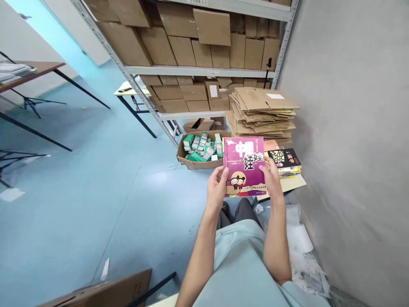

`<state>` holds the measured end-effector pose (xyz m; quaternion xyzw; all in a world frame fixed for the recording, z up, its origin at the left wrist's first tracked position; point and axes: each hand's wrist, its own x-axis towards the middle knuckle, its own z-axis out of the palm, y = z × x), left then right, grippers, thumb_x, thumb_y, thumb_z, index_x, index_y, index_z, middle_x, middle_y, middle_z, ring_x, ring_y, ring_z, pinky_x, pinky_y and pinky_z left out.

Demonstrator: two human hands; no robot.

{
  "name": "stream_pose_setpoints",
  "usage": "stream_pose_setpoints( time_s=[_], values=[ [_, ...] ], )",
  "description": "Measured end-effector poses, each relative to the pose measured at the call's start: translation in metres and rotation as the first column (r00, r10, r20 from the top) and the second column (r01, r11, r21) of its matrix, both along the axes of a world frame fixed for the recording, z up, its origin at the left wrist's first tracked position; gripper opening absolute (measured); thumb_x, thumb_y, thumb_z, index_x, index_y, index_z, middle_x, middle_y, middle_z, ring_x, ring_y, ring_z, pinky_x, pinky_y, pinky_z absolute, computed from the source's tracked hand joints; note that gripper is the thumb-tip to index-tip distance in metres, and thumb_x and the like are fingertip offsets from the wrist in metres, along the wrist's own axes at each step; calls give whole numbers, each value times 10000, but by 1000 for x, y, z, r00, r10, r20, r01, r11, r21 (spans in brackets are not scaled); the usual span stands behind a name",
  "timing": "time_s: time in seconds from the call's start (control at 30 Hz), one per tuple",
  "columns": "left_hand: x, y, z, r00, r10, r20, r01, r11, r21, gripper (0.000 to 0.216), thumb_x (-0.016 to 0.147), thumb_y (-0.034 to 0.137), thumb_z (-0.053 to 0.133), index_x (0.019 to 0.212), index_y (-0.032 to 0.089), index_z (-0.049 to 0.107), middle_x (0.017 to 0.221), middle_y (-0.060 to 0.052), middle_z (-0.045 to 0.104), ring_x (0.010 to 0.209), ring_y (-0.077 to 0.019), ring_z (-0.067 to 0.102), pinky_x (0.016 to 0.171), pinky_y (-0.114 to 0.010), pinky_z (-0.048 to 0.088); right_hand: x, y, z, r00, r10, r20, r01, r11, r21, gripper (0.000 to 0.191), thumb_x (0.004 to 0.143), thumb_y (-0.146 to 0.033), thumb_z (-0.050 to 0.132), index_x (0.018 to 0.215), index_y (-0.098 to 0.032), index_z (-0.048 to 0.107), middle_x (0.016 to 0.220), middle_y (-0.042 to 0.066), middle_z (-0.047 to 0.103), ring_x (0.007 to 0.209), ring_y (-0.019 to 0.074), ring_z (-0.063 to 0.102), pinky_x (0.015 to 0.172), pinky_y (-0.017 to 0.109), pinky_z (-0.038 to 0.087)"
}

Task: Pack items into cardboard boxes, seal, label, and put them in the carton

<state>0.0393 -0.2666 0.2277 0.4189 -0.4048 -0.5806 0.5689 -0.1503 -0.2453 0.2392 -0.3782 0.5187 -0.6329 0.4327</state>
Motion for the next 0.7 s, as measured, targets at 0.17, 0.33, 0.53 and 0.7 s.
stream_pose_setpoints(
  time_s=[0.17, 0.33, 0.53, 0.7],
  values=[
    [10, 8, 8, 997, 65, 43, -63, 997, -53, 506, 839, 651, 830, 1074, 208, 759, 1035, -58, 810, 933, -227, 757, 839, -335, 630, 18, 3, 1, 996, -37, -78, 29, 995, -96, 415, 951, -464, 693, 1304, -259, 618, 1327, 95, 769, 1238, 282, 737, 1062, 461, 625],
    [14, 12, 5, 998, 58, 27, -57, 998, -23, 537, 832, 687, 824, 1069, 211, 750, 995, -46, 796, 874, -218, 741, 764, -320, 614, 32, 7, -6, 990, -111, -85, 97, 983, -154, 477, 973, -567, 716, 1298, -233, 618, 1361, 137, 759, 1249, 287, 741, 1112, 465, 598],
    [16, 12, 0, 999, 27, -28, -26, 999, 20, 541, 796, 691, 858, 1038, 221, 741, 952, -31, 794, 838, -212, 745, 756, -316, 624, 28, 8, -12, 998, -56, -30, 53, 993, -105, 568, 930, -621, 760, 1325, -245, 601, 1331, 123, 778, 1227, 283, 756, 1038, 430, 639],
    [21, 8, -5, 999, 15, -53, -12, 998, 61, 519, 785, 670, 880, 1020, 231, 737, 945, -30, 800, 877, -227, 764, 792, -327, 644, 28, 6, -13, 999, -28, -18, 26, 996, -81, 598, 889, -658, 797, 1295, -258, 613, 1285, 115, 793, 1185, 285, 769, 986, 421, 660]
  ],
)
